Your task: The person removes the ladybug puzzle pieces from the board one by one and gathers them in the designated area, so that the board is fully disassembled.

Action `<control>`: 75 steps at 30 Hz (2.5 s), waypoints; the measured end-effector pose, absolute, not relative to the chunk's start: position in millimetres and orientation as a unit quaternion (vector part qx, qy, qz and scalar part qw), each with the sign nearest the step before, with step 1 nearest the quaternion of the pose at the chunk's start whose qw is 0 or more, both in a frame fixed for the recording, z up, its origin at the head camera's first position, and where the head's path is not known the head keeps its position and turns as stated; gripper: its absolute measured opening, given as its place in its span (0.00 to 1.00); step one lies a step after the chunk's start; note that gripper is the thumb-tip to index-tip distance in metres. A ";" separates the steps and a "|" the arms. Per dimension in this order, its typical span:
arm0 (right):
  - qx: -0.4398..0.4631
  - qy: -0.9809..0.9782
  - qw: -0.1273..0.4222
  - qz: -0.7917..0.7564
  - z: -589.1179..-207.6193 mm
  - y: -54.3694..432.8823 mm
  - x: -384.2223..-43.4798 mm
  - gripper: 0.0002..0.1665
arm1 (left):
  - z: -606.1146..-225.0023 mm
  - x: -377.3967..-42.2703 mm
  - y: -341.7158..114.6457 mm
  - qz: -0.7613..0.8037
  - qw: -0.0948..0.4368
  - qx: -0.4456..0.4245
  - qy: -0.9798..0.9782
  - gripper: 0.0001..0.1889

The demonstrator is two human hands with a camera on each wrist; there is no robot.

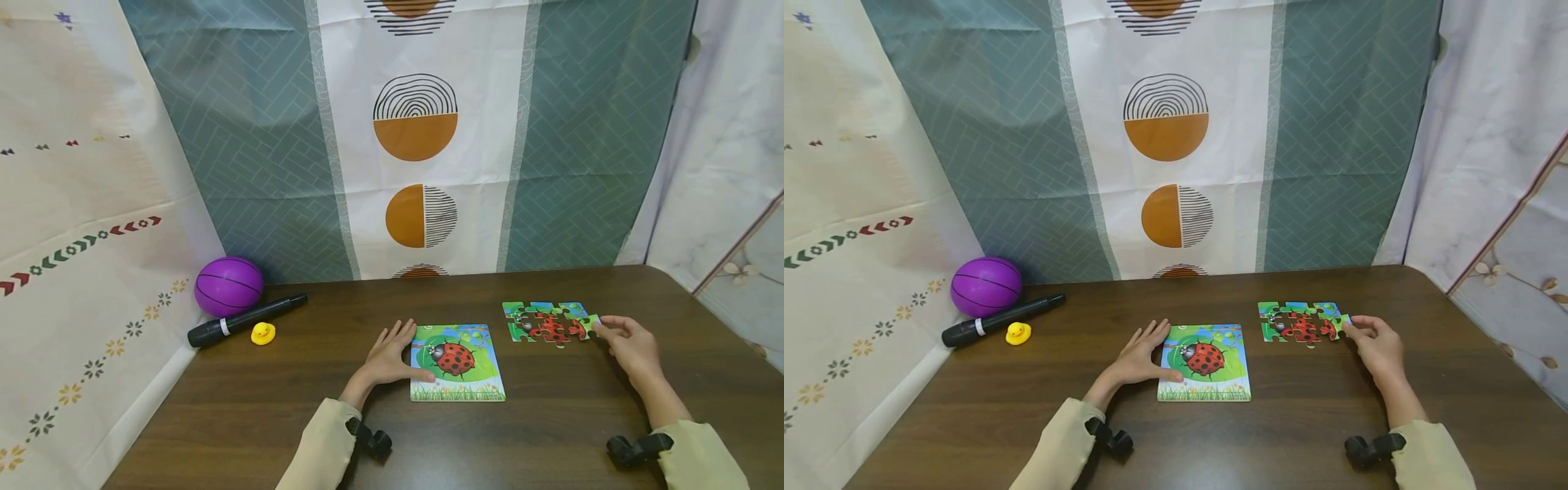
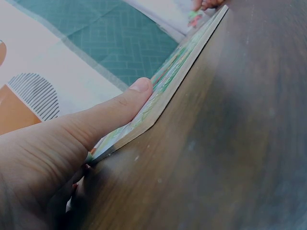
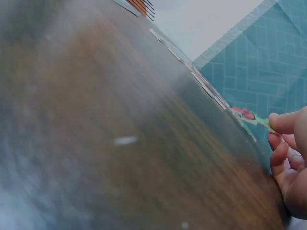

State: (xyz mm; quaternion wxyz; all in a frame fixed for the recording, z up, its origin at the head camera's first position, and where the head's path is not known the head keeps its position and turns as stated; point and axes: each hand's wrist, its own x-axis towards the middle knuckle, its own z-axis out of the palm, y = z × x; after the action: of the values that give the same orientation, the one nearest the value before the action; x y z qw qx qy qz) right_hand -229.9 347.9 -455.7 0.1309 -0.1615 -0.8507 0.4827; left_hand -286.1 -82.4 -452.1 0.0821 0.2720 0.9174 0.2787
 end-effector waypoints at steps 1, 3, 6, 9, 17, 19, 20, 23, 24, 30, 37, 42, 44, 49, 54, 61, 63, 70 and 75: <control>-0.159 -0.857 0.135 0.471 -456.7 347.3 -229.6 0.30 | -452.2 -286.3 -82.4 0.278 0.082 0.272 0.918 0.59; -0.152 -0.871 0.143 0.445 -458.1 346.5 -229.4 0.29 | -452.4 -286.7 -82.5 0.276 0.083 0.271 0.918 0.59; -0.139 -0.895 0.155 0.395 -459.5 346.6 -229.9 0.28 | -452.4 -286.6 -82.6 0.277 0.083 0.270 0.918 0.59; -0.128 -0.911 0.168 0.354 -460.2 347.8 -230.8 0.26 | -452.0 -285.9 -82.5 0.277 0.086 0.269 0.918 0.60; -0.112 -0.930 0.186 0.296 -459.7 349.0 -229.6 0.24 | -450.9 -285.6 -82.3 0.280 0.084 0.270 0.917 0.60; -0.113 -0.934 0.183 0.286 -458.7 349.0 -229.1 0.24 | -450.7 -285.3 -82.4 0.280 0.084 0.269 0.917 0.59; -0.113 -0.935 0.180 0.283 -458.0 348.9 -228.8 0.24 | -450.8 -285.3 -82.5 0.281 0.084 0.270 0.917 0.59; -0.116 -0.938 0.172 0.276 -456.3 349.0 -228.1 0.25 | -451.0 -285.6 -82.6 0.280 0.082 0.272 0.917 0.59; -0.120 -0.939 0.168 0.276 -455.9 349.1 -228.0 0.25 | -451.1 -285.6 -82.6 0.282 0.082 0.273 0.916 0.59; -0.131 -0.942 0.147 0.270 -456.1 350.0 -228.5 0.26 | -451.5 -284.9 -83.4 0.288 0.083 0.274 0.914 0.60; -0.138 -0.941 0.141 0.274 -457.8 350.7 -229.1 0.27 | -452.7 -285.3 -84.0 0.293 0.087 0.273 0.912 0.60; -0.143 -0.930 0.163 0.295 -460.3 351.3 -229.3 0.27 | -453.2 -286.0 -83.8 0.292 0.083 0.276 0.912 0.59; -0.148 -0.921 0.177 0.313 -461.0 351.1 -229.0 0.27 | -453.0 -285.7 -83.8 0.293 0.082 0.277 0.911 0.59; -0.156 -0.895 0.198 0.367 -458.4 347.8 -226.7 0.27 | -452.8 -284.8 -83.8 0.293 0.082 0.276 0.911 0.59; -0.117 -0.841 0.175 0.498 -445.0 331.7 -226.5 0.08 | -452.4 -284.5 -83.6 0.295 0.083 0.273 0.912 0.59; -0.012 -0.847 0.104 0.521 -431.5 266.1 -230.2 0.17 | -453.1 -285.1 -81.3 0.293 0.083 0.272 0.913 0.59; 0.016 -0.858 0.077 0.507 -431.2 241.0 -230.6 0.23 | -452.2 -284.9 -81.0 0.291 0.086 0.272 0.913 0.59; 0.120 -0.840 0.001 0.529 -434.3 169.0 -233.9 0.18 | -450.8 -284.6 -81.7 0.289 0.082 0.265 0.916 0.60; 0.159 -0.822 -0.057 0.544 -440.1 151.9 -237.9 0.17 | -452.3 -285.7 -79.6 0.284 0.082 0.262 0.919 0.60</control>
State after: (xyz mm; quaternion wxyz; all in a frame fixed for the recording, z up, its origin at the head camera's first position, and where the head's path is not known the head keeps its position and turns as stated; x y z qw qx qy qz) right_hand -237.9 151.9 -440.1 -0.0569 0.1593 -0.8220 0.5438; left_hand -285.7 -79.6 -452.3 0.0824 0.2622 0.9187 0.2835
